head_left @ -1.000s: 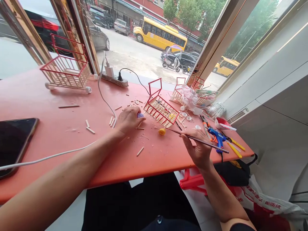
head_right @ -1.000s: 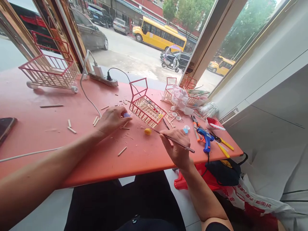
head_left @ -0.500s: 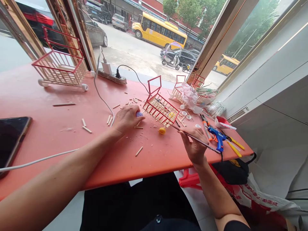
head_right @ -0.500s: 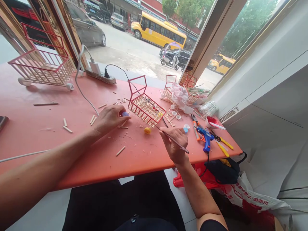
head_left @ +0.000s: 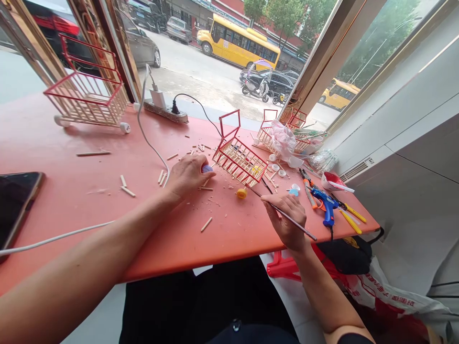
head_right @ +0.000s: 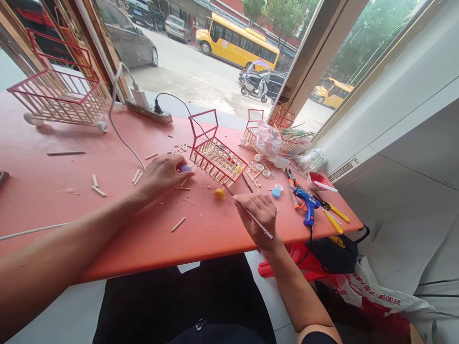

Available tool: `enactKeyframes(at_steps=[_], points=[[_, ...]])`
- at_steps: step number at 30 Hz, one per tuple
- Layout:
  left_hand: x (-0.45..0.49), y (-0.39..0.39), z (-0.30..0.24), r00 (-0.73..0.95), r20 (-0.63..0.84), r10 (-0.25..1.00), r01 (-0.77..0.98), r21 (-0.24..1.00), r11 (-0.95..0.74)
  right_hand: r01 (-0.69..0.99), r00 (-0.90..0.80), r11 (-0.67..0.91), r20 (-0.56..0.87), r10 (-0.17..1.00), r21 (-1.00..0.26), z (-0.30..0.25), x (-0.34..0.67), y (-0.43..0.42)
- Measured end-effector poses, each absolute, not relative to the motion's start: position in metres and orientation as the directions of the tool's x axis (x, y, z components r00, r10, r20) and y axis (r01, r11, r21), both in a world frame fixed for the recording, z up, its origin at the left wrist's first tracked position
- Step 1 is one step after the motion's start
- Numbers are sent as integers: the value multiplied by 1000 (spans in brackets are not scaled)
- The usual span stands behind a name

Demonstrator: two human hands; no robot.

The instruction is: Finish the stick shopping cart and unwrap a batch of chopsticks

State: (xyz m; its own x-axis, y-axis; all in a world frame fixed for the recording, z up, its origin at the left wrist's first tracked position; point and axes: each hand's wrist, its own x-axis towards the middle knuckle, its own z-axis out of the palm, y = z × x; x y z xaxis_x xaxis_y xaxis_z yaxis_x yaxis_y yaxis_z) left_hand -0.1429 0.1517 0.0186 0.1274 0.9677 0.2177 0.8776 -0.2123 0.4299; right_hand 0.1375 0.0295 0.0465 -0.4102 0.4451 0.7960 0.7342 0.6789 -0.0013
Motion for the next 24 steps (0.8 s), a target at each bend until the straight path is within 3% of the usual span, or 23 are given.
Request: enactKeyframes(at_steps=[24], points=[[-146,155,15,134,221,966,870,441,-221,771,-347,637,842,413,5,51,147,13]])
